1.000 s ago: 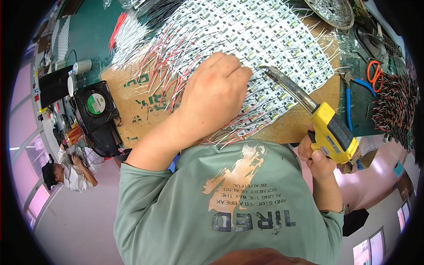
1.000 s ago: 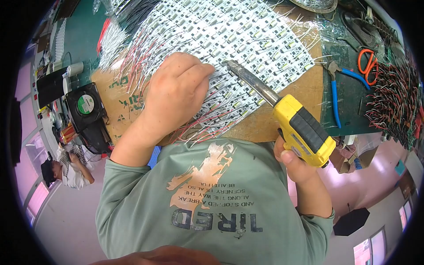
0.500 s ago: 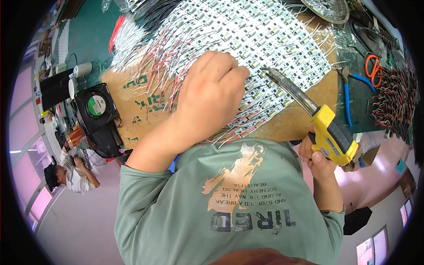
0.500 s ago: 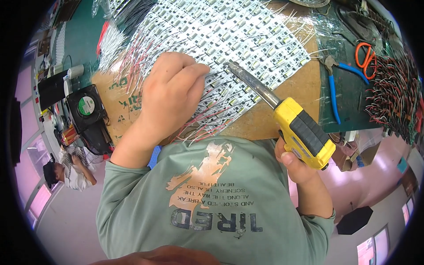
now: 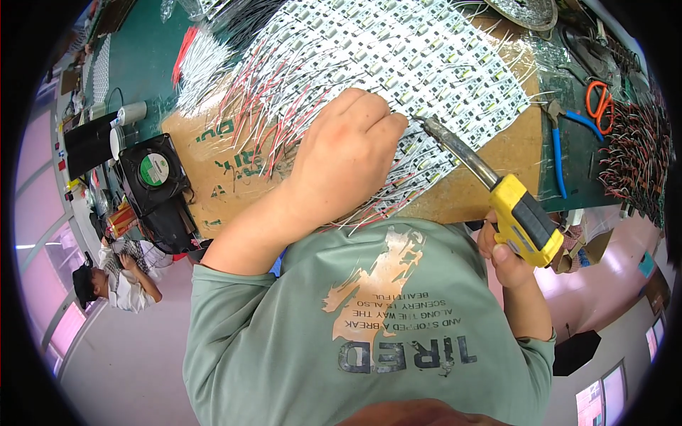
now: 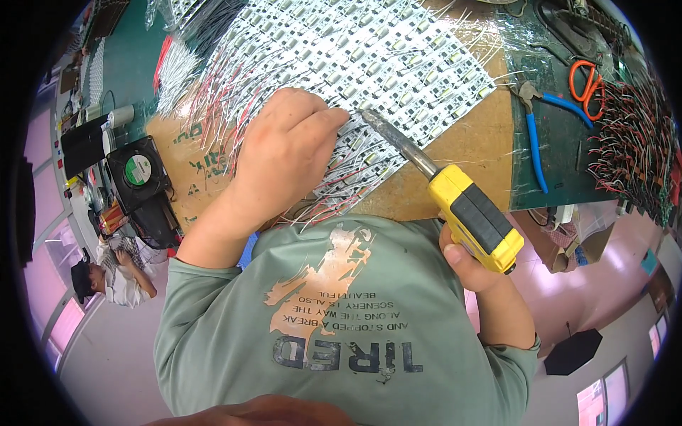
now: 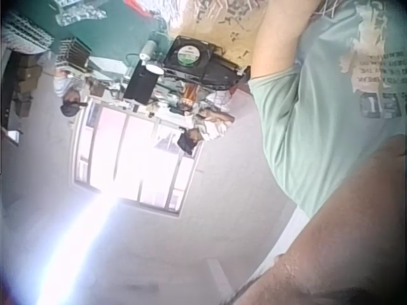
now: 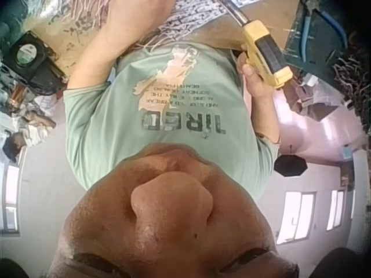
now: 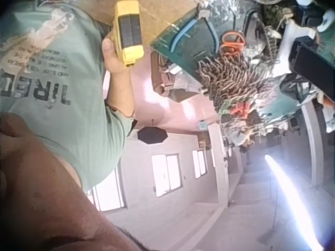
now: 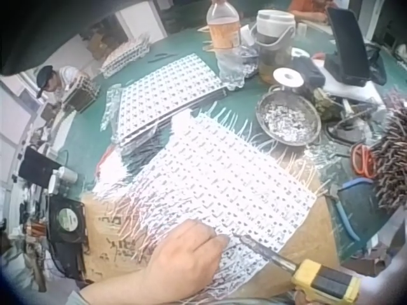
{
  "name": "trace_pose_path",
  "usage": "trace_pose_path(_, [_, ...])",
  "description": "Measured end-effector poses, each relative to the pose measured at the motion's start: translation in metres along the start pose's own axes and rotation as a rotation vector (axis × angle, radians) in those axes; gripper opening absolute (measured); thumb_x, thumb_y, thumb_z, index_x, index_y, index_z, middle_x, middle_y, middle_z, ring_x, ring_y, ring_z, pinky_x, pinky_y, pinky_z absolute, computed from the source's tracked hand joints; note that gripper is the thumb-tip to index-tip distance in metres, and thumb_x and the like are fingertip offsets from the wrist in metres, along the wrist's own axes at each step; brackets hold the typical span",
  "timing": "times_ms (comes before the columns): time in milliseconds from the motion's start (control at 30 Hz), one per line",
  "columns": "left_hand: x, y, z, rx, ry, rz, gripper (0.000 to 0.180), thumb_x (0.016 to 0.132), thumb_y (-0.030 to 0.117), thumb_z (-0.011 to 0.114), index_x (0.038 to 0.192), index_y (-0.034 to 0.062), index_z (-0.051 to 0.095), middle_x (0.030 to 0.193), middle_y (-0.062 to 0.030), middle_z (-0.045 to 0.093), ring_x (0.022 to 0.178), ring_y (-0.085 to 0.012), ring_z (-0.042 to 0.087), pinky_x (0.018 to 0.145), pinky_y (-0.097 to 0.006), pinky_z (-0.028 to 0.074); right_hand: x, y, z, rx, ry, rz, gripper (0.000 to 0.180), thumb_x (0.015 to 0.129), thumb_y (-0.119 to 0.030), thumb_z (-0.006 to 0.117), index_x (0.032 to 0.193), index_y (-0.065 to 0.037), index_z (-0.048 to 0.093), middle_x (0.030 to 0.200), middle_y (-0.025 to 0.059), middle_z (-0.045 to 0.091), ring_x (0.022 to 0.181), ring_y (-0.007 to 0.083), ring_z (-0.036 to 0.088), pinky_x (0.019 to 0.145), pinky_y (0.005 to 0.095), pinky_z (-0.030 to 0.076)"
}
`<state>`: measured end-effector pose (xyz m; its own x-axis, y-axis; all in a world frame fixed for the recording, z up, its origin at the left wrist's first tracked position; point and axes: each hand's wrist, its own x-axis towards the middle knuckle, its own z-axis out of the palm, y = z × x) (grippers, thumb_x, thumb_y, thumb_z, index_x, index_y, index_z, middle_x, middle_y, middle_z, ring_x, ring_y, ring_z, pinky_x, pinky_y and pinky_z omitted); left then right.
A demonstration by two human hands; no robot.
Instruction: The person solders wires onto an LED board array using a soldering gun, arranges the attached wires by hand, and then solders additional wires to the board with the soldering gun.
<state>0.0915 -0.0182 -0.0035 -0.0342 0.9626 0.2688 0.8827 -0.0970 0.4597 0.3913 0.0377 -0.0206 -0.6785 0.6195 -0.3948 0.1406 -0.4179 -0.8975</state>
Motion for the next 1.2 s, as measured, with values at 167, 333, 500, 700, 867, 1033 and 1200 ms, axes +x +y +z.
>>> trace_pose_path(167, [0.001, 0.001, 0.001, 0.012, 0.006, 0.006, 0.02, 0.072, -0.004, 0.068, 0.09, 0.0036, 0.066, 0.082, -0.0085, 0.06, 0.078, -0.0281, 0.058, 0.07, -0.038, 0.049, 0.0, 0.001, -0.002, 0.01, 0.004, 0.025, 0.058, 0.08, -0.041, 0.075, 0.111, 0.0, 0.049, 0.063, -0.0001, 0.042, 0.053, 0.0101, 0.038, 0.049, 0.0247, 0.034])
trace_pose_path(333, [0.002, 0.002, 0.001, 0.02, 0.017, 0.0, 0.02, 0.071, -0.004, 0.068, 0.089, 0.0036, 0.066, 0.081, -0.0083, 0.059, 0.078, -0.0279, 0.059, 0.07, -0.038, 0.049, 0.001, 0.002, -0.002, 0.01, -0.007, 0.012, 0.053, 0.082, -0.038, 0.072, 0.11, 0.0, 0.049, 0.064, 0.0007, 0.042, 0.054, 0.0109, 0.038, 0.049, 0.0254, 0.035])
trace_pose_path(500, [0.001, 0.002, 0.002, 0.029, 0.013, -0.004, 0.02, 0.071, -0.004, 0.068, 0.089, 0.0034, 0.066, 0.081, -0.0082, 0.059, 0.077, -0.0276, 0.059, 0.07, -0.038, 0.049, -0.001, 0.009, -0.008, -0.036, -0.052, 0.009, 0.049, 0.083, -0.036, 0.07, 0.109, 0.0, 0.05, 0.064, 0.0008, 0.041, 0.055, 0.0112, 0.038, 0.05, 0.0259, 0.034])
trace_pose_path(700, [0.0, 0.003, 0.004, 0.025, 0.027, -0.006, 0.02, 0.071, -0.003, 0.069, 0.089, 0.0029, 0.066, 0.081, -0.0083, 0.06, 0.077, -0.0274, 0.059, 0.069, -0.038, 0.049, -0.001, 0.003, -0.003, 0.028, -0.012, 0.023, 0.062, 0.082, -0.037, 0.072, 0.123, 0.003, 0.048, 0.064, 0.0008, 0.041, 0.054, 0.011, 0.038, 0.05, 0.0262, 0.034])
trace_pose_path(867, [0.0, 0.002, 0.003, 0.019, 0.021, -0.005, 0.02, 0.071, -0.003, 0.069, 0.09, 0.0028, 0.067, 0.081, -0.0085, 0.06, 0.077, -0.0275, 0.059, 0.069, -0.038, 0.049, 0.005, -0.013, 0.0, 0.191, -0.005, -0.017, 0.072, 0.08, -0.038, 0.073, 0.13, 0.004, 0.042, 0.064, 0.0003, 0.042, 0.051, 0.0114, 0.039, 0.046, 0.0256, 0.034])
trace_pose_path(1033, [0.0, 0.001, 0.004, 0.021, 0.039, 0.02, 0.02, 0.071, -0.003, 0.068, 0.09, 0.0027, 0.067, 0.081, -0.0088, 0.059, 0.076, -0.0275, 0.059, 0.067, -0.038, 0.049, 0.019, -0.022, -0.004, 0.201, 0.095, -0.172, 0.07, 0.081, -0.037, 0.07, 0.131, 0.004, 0.041, 0.064, 0.0008, 0.042, 0.05, 0.0105, 0.039, 0.045, 0.025, 0.034])
trace_pose_path(1200, [-0.002, -0.001, 0.006, 0.026, 0.045, 0.021, 0.02, 0.071, -0.003, 0.068, 0.09, 0.0029, 0.067, 0.081, -0.0085, 0.059, 0.077, -0.0275, 0.059, 0.068, -0.038, 0.05, 0.05, -0.049, -0.015, 0.221, 0.181, -0.349, 0.076, 0.082, -0.038, 0.071, 0.134, 0.006, 0.039, 0.066, -0.0006, 0.041, 0.052, 0.0103, 0.039, 0.048, 0.0257, 0.035])
